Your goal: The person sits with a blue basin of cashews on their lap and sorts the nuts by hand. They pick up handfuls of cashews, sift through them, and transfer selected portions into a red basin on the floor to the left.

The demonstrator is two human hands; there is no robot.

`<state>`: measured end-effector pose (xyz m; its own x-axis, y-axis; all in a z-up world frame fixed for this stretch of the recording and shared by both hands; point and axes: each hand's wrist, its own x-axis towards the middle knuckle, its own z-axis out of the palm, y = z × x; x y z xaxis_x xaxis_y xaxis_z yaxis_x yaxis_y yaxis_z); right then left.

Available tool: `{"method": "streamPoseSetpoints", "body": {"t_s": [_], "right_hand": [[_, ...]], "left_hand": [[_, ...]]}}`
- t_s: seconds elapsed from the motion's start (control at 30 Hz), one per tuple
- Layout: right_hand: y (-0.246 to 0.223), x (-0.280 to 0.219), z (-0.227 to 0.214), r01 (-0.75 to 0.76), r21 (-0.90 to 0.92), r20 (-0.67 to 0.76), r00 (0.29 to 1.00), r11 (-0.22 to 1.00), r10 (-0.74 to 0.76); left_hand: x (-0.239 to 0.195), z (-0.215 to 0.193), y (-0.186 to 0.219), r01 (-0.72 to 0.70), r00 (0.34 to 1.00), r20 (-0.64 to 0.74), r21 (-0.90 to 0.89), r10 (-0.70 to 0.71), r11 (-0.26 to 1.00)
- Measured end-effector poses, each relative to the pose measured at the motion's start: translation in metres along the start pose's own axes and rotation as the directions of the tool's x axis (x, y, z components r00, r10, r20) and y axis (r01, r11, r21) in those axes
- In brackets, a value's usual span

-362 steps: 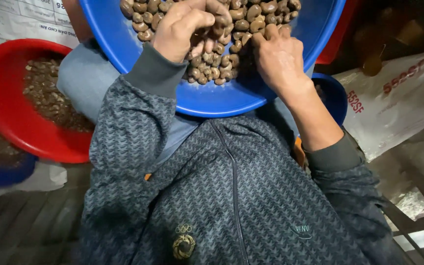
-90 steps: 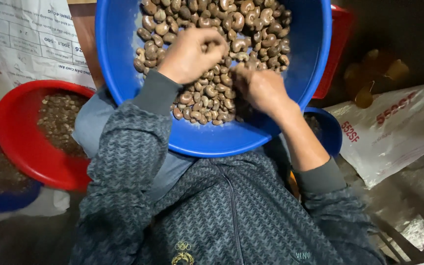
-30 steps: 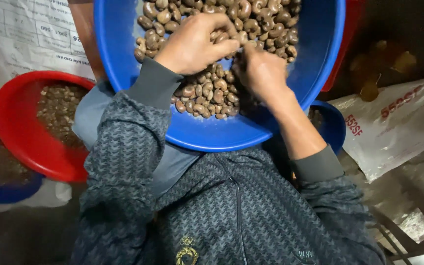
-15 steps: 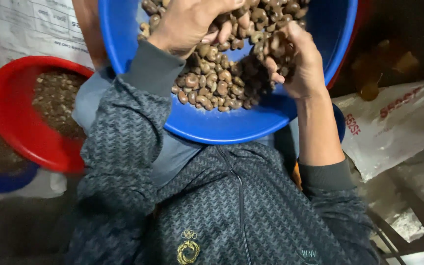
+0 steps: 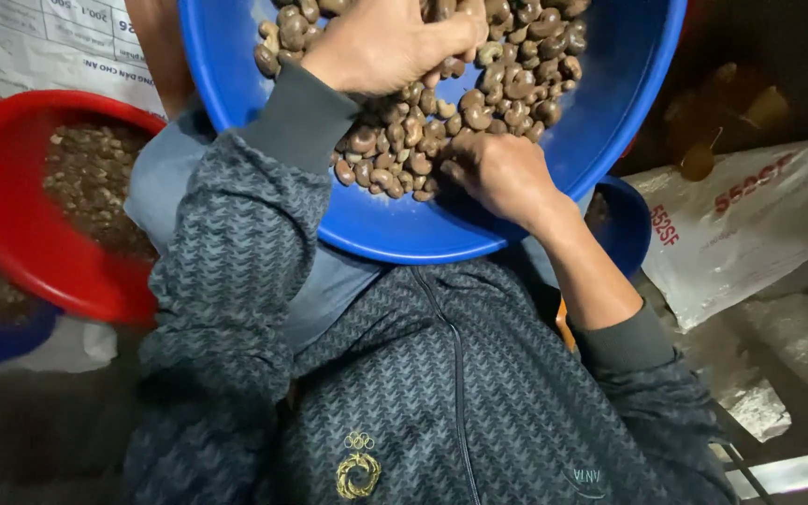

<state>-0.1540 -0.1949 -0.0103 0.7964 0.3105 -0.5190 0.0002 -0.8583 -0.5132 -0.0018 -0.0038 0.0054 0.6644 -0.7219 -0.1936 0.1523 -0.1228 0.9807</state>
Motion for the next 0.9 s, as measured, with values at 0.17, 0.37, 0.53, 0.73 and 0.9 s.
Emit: {"method": "streamPoseSetpoints", "body": {"t_s": [0.17, 0.37, 0.53, 0.73, 0.9], "right_hand": [[0.002, 0.012, -0.008, -0.016, -0.011, -0.201, 0.980, 1.000, 0.013], [0.018, 0.044, 0.031, -0.001, -0.261, -0.359, 0.928, 0.965, -0.096], [0.025, 0.056, 0.051, -0.064, -0.406, -0.403, 0.908, 0.911, -0.116], [-0.005, 0.029, -0.001, -0.212, 0.517, -0.124, 0.940, 0.829, 0.317], [-0.015, 0.004, -0.007, -0.057, 0.973, 0.078, 0.994, -0.225, 0.083]], "left_hand": [[0.003, 0.003, -0.021, -0.119, 0.991, -0.025, 0.237, 0.128, 0.964], [0.002, 0.004, -0.025, -0.181, 0.978, -0.061, 0.235, 0.201, 0.955], [0.005, 0.003, -0.026, -0.263, 0.954, -0.067, 0.279, 0.291, 0.924], [0.000, 0.002, -0.027, -0.185, 0.961, -0.148, 0.291, 0.235, 0.939], [-0.019, 0.024, 0.007, 0.146, 0.910, -0.326, -0.324, -0.255, 0.935]]}}
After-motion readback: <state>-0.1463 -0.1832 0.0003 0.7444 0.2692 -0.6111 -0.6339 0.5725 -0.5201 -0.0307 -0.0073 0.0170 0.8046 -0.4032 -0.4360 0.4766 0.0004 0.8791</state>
